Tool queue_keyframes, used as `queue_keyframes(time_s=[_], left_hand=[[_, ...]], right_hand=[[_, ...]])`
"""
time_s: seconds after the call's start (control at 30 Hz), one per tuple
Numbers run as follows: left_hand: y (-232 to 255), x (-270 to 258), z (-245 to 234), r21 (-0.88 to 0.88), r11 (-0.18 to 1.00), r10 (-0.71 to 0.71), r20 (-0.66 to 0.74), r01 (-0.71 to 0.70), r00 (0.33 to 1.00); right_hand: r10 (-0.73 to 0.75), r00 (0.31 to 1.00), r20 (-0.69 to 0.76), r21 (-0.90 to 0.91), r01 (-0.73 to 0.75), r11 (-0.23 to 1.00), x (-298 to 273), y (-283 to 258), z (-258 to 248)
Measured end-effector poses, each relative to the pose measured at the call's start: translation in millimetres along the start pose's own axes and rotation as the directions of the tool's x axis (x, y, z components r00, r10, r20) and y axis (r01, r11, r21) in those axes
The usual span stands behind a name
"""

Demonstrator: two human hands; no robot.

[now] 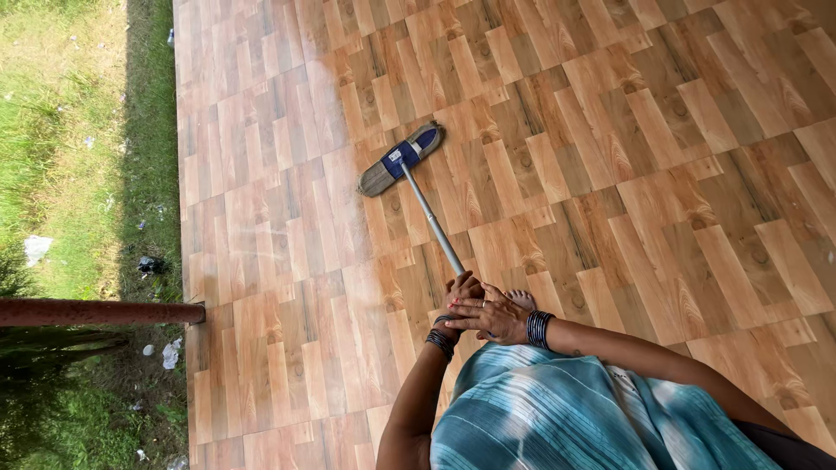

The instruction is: The person mops a tiled floor using a flat mop with a long handle. They move the mop back and forth across the surface in a repetitive sweeping motion, covering a large area of the room.

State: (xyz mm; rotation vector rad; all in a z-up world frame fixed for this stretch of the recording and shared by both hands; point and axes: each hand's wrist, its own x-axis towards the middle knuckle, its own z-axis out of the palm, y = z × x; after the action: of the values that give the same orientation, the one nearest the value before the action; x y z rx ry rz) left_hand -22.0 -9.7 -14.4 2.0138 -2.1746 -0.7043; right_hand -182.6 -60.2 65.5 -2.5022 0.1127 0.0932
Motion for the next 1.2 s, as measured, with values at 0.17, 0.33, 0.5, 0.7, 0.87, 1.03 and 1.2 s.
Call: queue_keyframes(time_s=[0.17,0.33,0.5,0.7,0.87,1.03,1.2], left_hand=[[41.0,-41.3,-36.9,0.079,0.990,0.112,0.068,-0.117,0.991],[78.6,-72.4,-46.9,0.037,0.975,0.216,0.109,-0.221,0.970],[98.3,-91.7,-24.7,-0.381,0.843,0.330,-0.190,-0.379,0.925],[121.6,-64.7,-47.5,-0.425,0.631,0.375,-0.565,-0.649,0.735],[105.0,-38.0,-50.3,-0.475,0.663,0.304,-0.535,-0.578,0.788],[54.0,5.2,-40.8,-0.417,0.707,0.364,-0.479,-0.572,0.799],[-13.0,40.2,-35.8,-0.282,0.848,0.393,-0.234,-0.449,0.889]], right_hand=[[-0.070,0.982,-0.174,0.062,0.082,0.995,-44.7,-62.6,-46.6],[-0.344,0.832,-0.435,0.003,0.384,0.924,-85.6,-122.2,-92.6],[-0.383,0.693,-0.611,0.036,0.507,0.861,-96.0,-126.6,-86.5],[-0.399,0.587,-0.704,0.089,0.631,0.770,-87.7,-97.5,-75.0],[-0.385,0.633,-0.672,0.115,0.602,0.790,-71.2,-71.4,-90.1],[-0.300,0.671,-0.678,0.085,0.477,0.875,-40.3,-29.0,-91.9],[-0.278,0.854,-0.441,0.179,0.387,0.905,3.3,24.3,-71.2]])
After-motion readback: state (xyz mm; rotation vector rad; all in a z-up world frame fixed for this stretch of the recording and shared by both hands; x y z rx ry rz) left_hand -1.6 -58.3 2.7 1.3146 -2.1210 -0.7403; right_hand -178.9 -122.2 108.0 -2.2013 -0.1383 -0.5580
